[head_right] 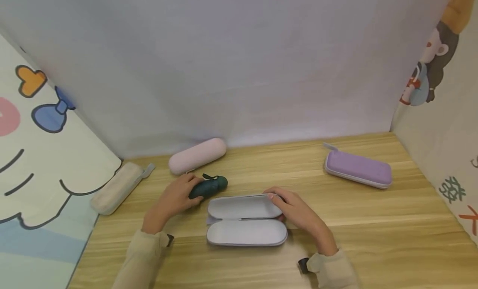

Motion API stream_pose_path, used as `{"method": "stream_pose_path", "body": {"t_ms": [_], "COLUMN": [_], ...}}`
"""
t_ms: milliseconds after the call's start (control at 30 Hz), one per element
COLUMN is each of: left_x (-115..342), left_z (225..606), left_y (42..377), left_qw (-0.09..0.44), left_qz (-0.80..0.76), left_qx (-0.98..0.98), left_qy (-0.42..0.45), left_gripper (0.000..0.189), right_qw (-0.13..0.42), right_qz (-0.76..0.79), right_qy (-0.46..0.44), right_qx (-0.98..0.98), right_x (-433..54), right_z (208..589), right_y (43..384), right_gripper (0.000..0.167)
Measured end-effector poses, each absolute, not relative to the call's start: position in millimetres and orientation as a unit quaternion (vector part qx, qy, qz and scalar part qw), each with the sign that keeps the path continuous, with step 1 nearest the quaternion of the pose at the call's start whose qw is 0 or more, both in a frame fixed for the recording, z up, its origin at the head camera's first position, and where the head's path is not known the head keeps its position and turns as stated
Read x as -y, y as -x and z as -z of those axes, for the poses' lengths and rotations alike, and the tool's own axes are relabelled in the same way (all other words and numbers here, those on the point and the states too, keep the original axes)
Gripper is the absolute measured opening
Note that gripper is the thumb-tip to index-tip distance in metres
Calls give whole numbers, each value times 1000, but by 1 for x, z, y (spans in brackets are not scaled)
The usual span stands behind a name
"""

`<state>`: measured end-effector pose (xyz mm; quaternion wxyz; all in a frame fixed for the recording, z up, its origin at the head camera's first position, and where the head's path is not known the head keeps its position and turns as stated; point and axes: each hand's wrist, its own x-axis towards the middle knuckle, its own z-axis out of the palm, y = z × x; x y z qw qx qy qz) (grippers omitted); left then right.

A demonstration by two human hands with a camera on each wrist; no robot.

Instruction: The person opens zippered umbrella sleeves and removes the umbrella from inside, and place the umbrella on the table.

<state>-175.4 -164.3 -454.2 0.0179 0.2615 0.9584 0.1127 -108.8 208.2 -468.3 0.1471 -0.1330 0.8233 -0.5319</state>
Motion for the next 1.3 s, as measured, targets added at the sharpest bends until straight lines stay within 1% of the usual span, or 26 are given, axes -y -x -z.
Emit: {"method": "stream_pose_path", "body": {"t_ms": [100,167,333,467,633,733,833,967,1100,1300], "left_x": [170,177,202,227,273,301,321,338,345,347], "left_z": [456,458,459,454,452,456,460,467,469,466], "left_y": [174,173,173,174,172,171,170,165,160,155], "left_qw": [4,-20,-92,-117,-113,-92,-59,-39,-48,-90], "left_qz": [-126,-133,-129,-127,-152,-164,-162,-152,-140,-125], "left_qx": [-960,-962,-972,-979,-982,-982,-984,-986,-988,-987], "left_qy": [-252,-237,-177,-105,-13,26,51,61,54,36], "left_gripper": [50,50,48,48,57,64,71,75,74,70], "right_qw": [146,145,127,104,75,64,53,31,26,27], "right_qz": [532,532,538,543,539,541,549,565,586,626], "right_qy": [131,131,135,126,99,84,69,42,17,-18], "right_qx": [-823,-824,-822,-823,-833,-834,-831,-823,-810,-779], "right_x": [-210,-212,-218,-224,-231,-235,-237,-237,-236,-235], "right_z": [468,467,463,458,456,456,455,457,461,469], "right_y": [110,111,118,124,134,140,145,151,155,160], "right_gripper": [42,43,44,45,50,53,55,58,63,66]}}
